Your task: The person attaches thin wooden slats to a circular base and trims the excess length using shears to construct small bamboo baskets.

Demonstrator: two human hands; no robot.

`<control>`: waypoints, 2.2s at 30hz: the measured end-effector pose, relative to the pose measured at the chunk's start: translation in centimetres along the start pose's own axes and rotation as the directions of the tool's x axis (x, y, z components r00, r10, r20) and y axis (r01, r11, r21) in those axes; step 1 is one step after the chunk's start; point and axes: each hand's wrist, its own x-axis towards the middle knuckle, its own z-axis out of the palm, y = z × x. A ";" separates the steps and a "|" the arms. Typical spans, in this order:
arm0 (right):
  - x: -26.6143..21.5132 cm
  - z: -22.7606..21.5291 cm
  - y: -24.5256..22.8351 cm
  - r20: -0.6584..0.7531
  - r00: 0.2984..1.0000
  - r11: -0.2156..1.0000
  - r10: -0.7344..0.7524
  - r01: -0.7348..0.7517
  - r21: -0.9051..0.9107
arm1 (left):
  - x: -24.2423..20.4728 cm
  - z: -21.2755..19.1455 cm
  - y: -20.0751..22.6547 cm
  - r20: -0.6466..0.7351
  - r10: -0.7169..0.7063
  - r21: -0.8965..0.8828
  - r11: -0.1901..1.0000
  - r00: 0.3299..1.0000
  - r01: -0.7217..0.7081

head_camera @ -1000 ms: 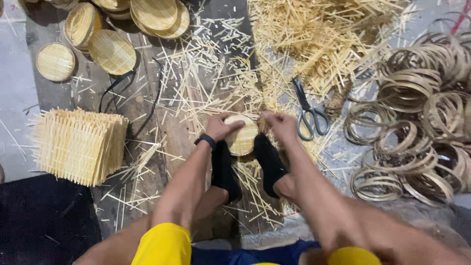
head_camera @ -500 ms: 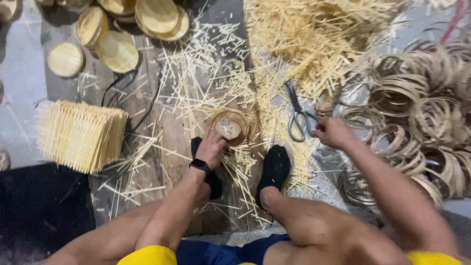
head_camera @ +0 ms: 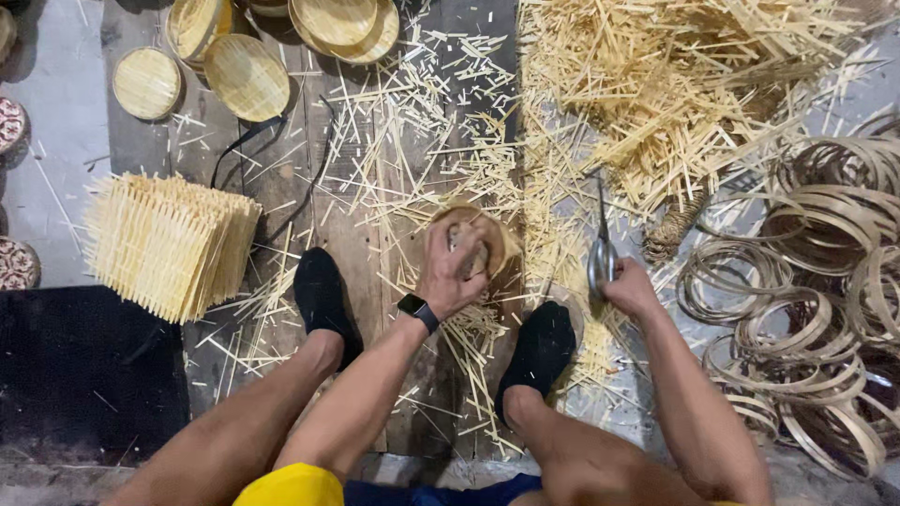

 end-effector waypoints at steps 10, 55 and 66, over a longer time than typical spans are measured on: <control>-10.7 0.2 -11.3 -0.031 0.983 0.933 -0.179 0.159 -0.322 | 3.1 -2.0 -0.5 0.311 0.109 0.252 0.948 0.944 -0.193; -5.6 0.4 -13.1 0.030 0.817 0.466 -0.575 0.358 -0.809 | -0.2 2.9 2.1 -0.103 -0.258 -0.040 0.966 0.961 0.255; -5.2 0.0 -11.8 -0.027 0.812 0.555 -0.583 0.374 -0.743 | -0.9 2.3 3.2 -0.150 -0.324 -0.172 0.939 0.934 0.298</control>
